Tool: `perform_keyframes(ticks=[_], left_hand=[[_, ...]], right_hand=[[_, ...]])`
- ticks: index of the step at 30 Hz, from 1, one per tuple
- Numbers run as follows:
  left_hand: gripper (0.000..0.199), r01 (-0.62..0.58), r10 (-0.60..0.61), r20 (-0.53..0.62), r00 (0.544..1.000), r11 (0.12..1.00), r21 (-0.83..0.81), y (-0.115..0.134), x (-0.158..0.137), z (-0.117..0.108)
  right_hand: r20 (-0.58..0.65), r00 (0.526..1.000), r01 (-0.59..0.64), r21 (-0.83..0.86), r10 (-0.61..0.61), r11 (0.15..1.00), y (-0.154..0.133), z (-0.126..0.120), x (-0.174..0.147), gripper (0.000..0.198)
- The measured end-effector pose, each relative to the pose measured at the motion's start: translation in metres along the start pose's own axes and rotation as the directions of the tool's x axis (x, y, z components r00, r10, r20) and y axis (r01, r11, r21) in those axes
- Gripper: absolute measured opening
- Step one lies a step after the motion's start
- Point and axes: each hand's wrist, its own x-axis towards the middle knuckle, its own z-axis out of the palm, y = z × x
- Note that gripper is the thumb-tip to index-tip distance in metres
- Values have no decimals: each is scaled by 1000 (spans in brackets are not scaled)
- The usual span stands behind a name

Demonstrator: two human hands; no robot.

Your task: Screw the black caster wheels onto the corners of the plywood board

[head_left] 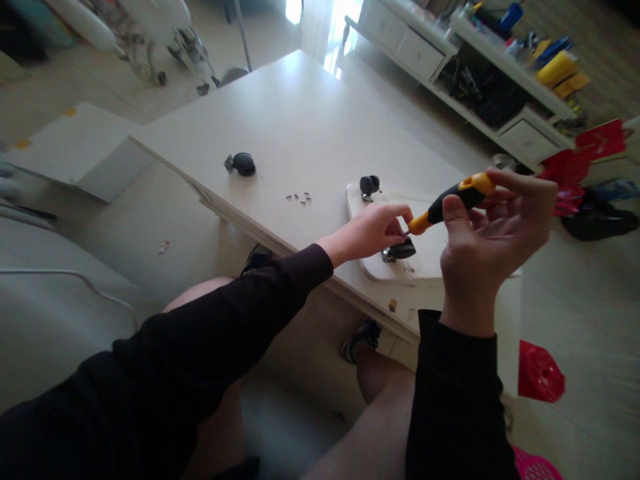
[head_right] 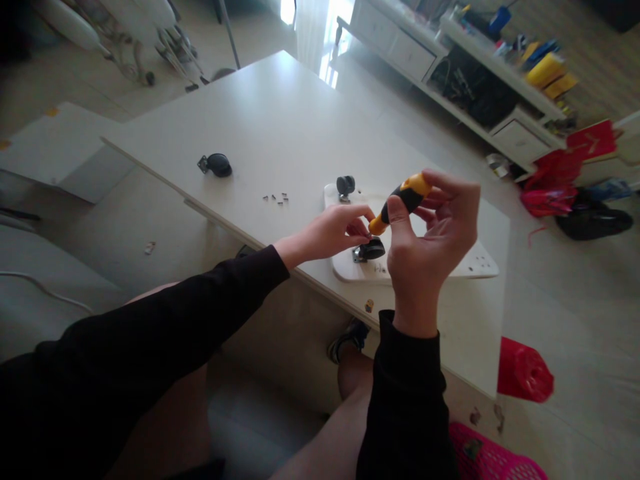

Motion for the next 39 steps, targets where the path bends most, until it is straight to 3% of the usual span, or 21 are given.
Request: perform_keyframes(ticks=[11,17,19,22,25,27,30,32,35,39], left_hand=[[23,-3,3,28,1000,1000,12,-1,0,1],[45,-37,36,32,999,999,37,-1,0,-11],[50,-19,20,-14,1000,997,74,-2,2,-19],[43,67,-35,-171,985,981,181,-3,4,-36],[30,211,-109,-330,938,932,293,-7,4,-58],[24,327,-170,-418,892,882,340,-11,1,-75],[18,492,-253,-525,813,780,386,-18,-7,-107],[18,585,-305,-574,760,705,401,-22,-16,-130],[22,697,-366,-638,677,597,397,-31,-31,-163],[20,764,-454,-622,638,474,437,-49,-47,-183]], right_hand=[[-66,997,-46,-51,43,998,-9,2,-1,41],[-54,985,-162,39,164,986,-12,1,-11,45],[-121,986,-107,80,116,991,-13,-3,-12,47],[-276,960,-21,116,53,993,-14,-10,-11,46],[-425,884,-121,199,197,973,-6,-19,-10,42],[-479,791,-231,342,380,911,5,-26,-11,41],[-471,640,-326,548,606,770,24,-39,-19,40],[-442,565,-376,613,697,694,34,-49,-26,39],[-414,497,-420,654,762,629,39,-62,-39,32],[-379,456,-422,704,805,571,41,-70,-48,34]])
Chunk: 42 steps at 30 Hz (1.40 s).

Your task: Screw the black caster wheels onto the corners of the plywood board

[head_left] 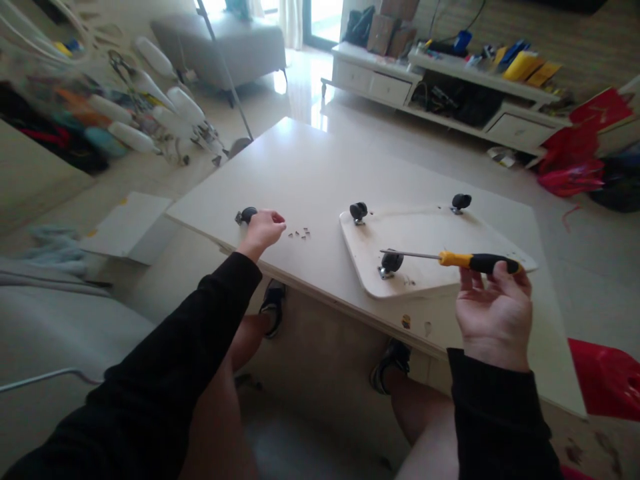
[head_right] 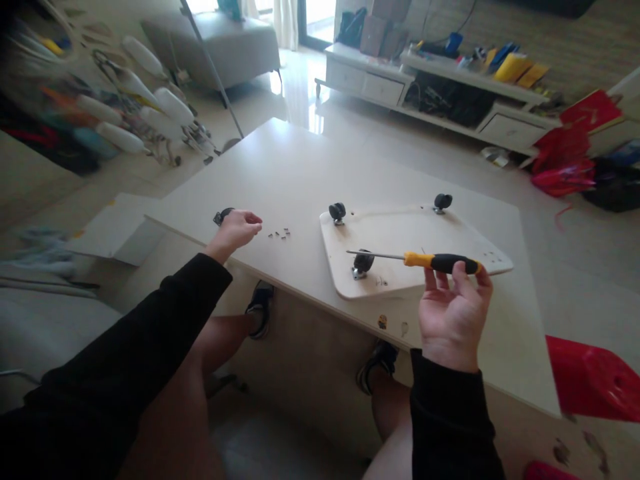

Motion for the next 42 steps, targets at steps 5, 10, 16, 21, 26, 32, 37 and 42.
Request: perform_keyframes(ticks=[5,10,16,21,26,32,37,42], left_hand=[[18,1,-7,69,998,997,83,-9,1,25],[14,-26,15,88,996,992,126,-8,1,41],[13,-56,41,79,996,978,202,-7,2,46],[15,-74,52,95,994,965,250,-7,5,46],[8,-118,75,148,986,944,308,-5,6,49],[7,-131,89,155,984,949,287,8,-1,46],[10,-208,193,180,965,976,68,40,-24,50],[8,-57,235,329,915,881,-470,82,-59,71]], right_hand=[[26,1000,-14,25,13,1000,3,-1,3,39],[29,999,-23,40,22,999,2,-3,5,45],[26,999,-34,56,33,998,7,1,9,48],[46,997,-65,64,62,996,8,-2,6,54],[34,997,-68,48,66,997,4,-7,5,56],[39,997,-73,57,71,996,2,-5,6,56],[40,996,-80,72,77,994,2,-4,5,54],[58,996,-73,47,70,996,4,-7,5,58]])
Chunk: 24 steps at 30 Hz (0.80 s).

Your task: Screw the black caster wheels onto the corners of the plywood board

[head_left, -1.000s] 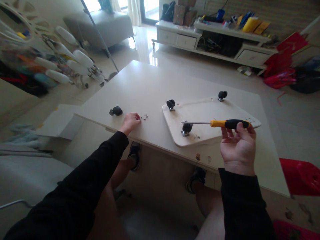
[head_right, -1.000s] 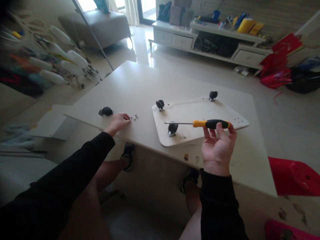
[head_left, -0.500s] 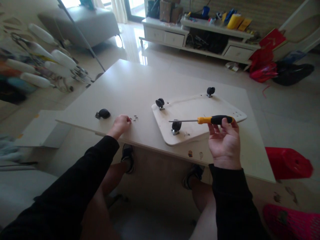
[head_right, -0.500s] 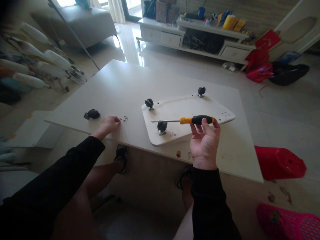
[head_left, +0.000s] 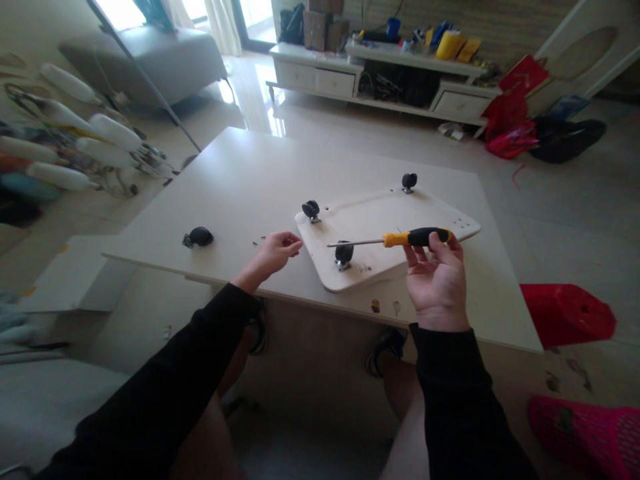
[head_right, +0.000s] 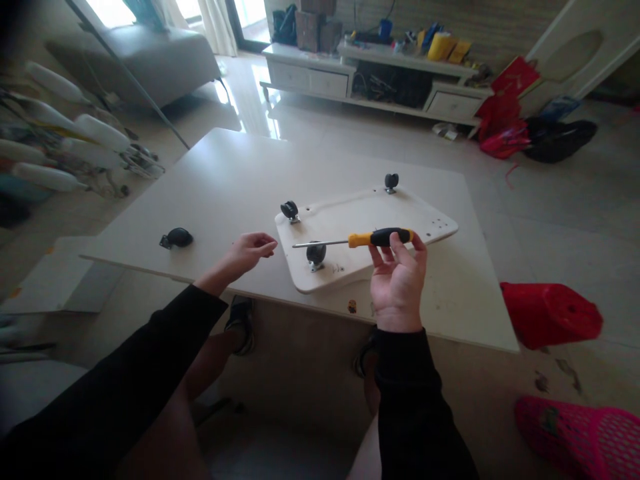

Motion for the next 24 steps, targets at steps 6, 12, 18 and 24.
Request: perform_keyframes(ticks=[6,12,18,24], left_hand=[[23,185,-115,150,982,756,-628,21,-10,35],[23,291,-143,261,955,629,-721,30,-18,44],[25,233,-75,245,967,655,-719,26,-19,48],[36,78,101,222,970,735,-674,19,-17,46]], right_hand=[[-35,999,18,17,-17,1000,0,4,1,57],[-45,999,24,37,-22,999,4,12,-1,64],[-30,999,43,14,-42,999,3,11,-3,64],[-17,994,104,10,-104,994,1,8,-2,65]])
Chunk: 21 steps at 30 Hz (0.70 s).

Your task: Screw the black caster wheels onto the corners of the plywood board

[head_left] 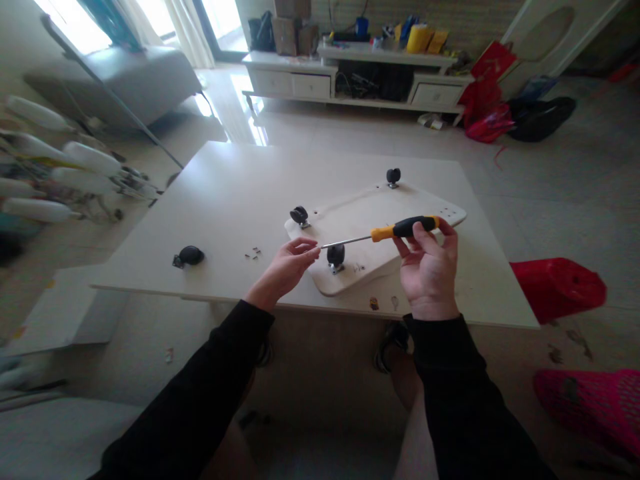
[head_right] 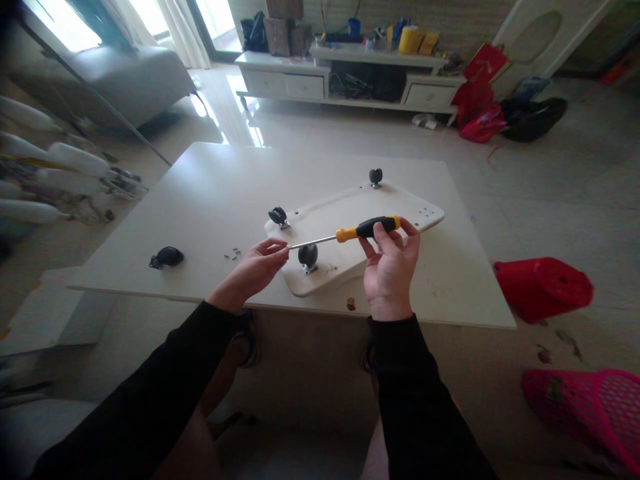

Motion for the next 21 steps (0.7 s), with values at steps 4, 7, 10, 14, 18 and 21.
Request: perform_keyframes(ticks=[4,7,10,14,18,21], left_hand=[[38,-72,71,17,997,994,85,0,1,0],[38,-107,106,16,994,986,131,-1,2,0],[37,-136,134,21,991,978,155,-1,3,0],[36,-181,182,17,983,962,206,0,3,-1],[36,-238,235,41,971,933,271,2,2,-1],[36,-273,268,62,961,908,317,1,1,0]], right_hand=[[13,1000,10,-14,-10,1000,3,-2,3,65],[29,1000,12,-26,-11,1000,5,-2,3,64],[22,1000,5,-25,-4,1000,5,-1,2,65],[14,1000,-2,-35,3,999,5,0,2,69],[3,1000,2,-78,-2,997,6,-2,3,70],[11,999,40,-127,-39,991,6,-2,3,70]])
